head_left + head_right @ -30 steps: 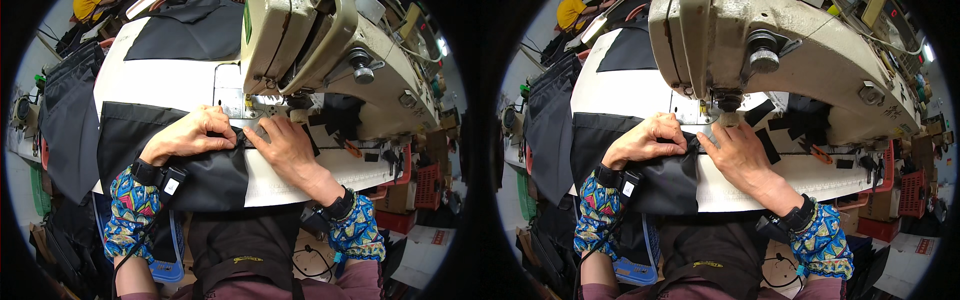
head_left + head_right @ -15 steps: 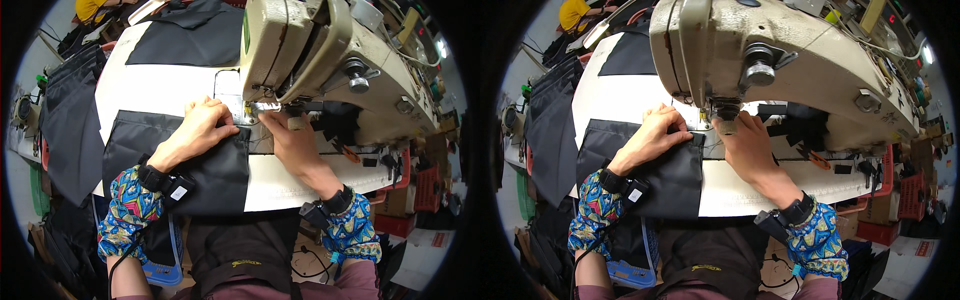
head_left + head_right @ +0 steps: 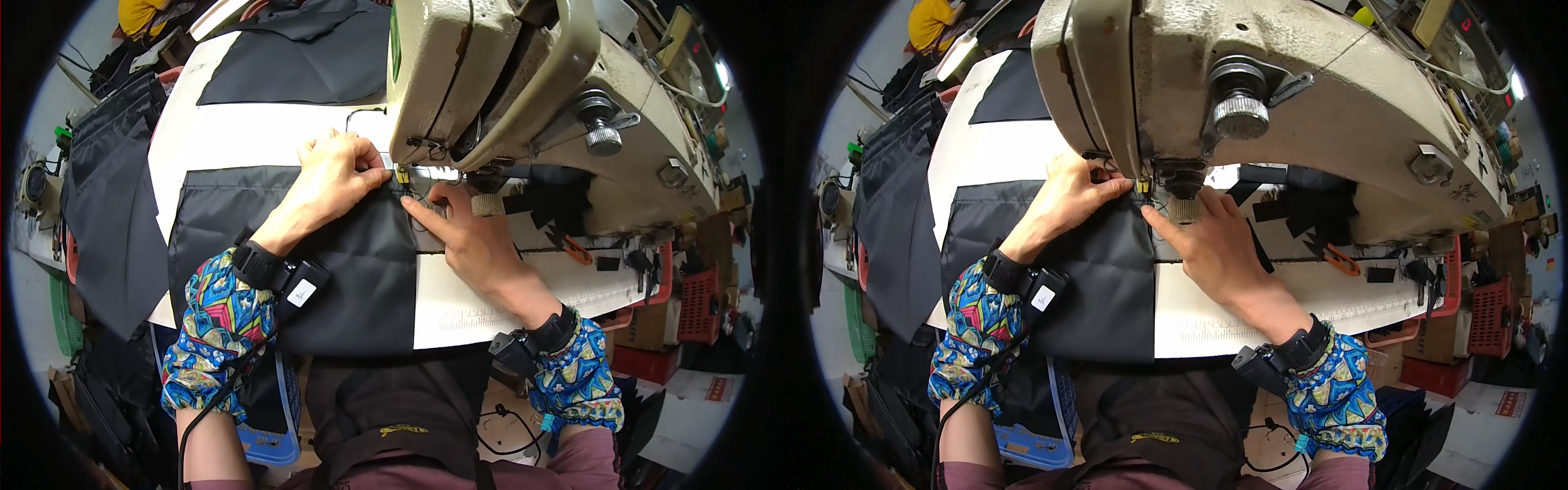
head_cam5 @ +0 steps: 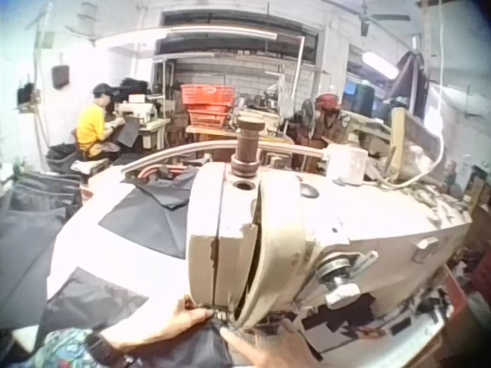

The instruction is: The person sews a black fabric bag using a sewing machine, periodically folding the edges and inserting a small black strap into the seam. They handle the fabric pieces one at a time, occasionally replacing the bobbin before resuming the sewing process.

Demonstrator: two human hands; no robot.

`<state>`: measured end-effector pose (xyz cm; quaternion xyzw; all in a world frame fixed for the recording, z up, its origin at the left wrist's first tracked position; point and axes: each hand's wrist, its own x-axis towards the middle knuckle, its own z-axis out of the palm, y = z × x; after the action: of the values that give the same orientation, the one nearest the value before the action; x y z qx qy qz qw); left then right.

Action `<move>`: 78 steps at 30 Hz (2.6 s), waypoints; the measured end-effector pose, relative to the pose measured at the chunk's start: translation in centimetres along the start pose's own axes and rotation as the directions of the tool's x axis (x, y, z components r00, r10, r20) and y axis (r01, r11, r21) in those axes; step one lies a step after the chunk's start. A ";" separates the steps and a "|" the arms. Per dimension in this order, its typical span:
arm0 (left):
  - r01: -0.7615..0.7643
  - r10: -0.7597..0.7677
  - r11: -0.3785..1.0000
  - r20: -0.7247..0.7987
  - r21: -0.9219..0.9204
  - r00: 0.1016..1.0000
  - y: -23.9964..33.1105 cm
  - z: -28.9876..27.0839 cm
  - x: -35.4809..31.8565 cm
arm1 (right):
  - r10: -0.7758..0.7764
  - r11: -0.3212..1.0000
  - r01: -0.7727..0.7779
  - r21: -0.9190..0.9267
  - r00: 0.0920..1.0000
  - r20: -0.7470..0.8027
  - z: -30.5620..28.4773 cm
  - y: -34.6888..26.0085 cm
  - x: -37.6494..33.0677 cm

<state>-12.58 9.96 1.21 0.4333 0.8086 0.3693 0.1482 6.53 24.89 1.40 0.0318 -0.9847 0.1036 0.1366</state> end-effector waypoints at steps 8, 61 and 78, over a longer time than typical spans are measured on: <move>-0.125 0.120 0.990 -0.081 -0.066 0.989 -1.9 0.3 1.1 | -0.008 1.000 0.007 -0.011 0.998 -0.068 0.1 0.2 0.8; -0.435 0.493 0.701 0.056 0.565 0.868 4.6 5.7 -33.5 | 0.086 -0.418 -0.649 0.636 0.668 0.739 -0.4 -17.1 -14.6; -0.555 0.679 0.623 -0.028 0.552 0.734 7.3 3.3 -34.3 | -0.378 0.843 0.487 0.227 0.837 -0.395 -1.3 -16.8 -18.3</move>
<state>13.53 -13.70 1.51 0.6619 0.6871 0.2190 -0.2045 25.95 9.42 0.84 0.2599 -0.8832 0.2308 0.3150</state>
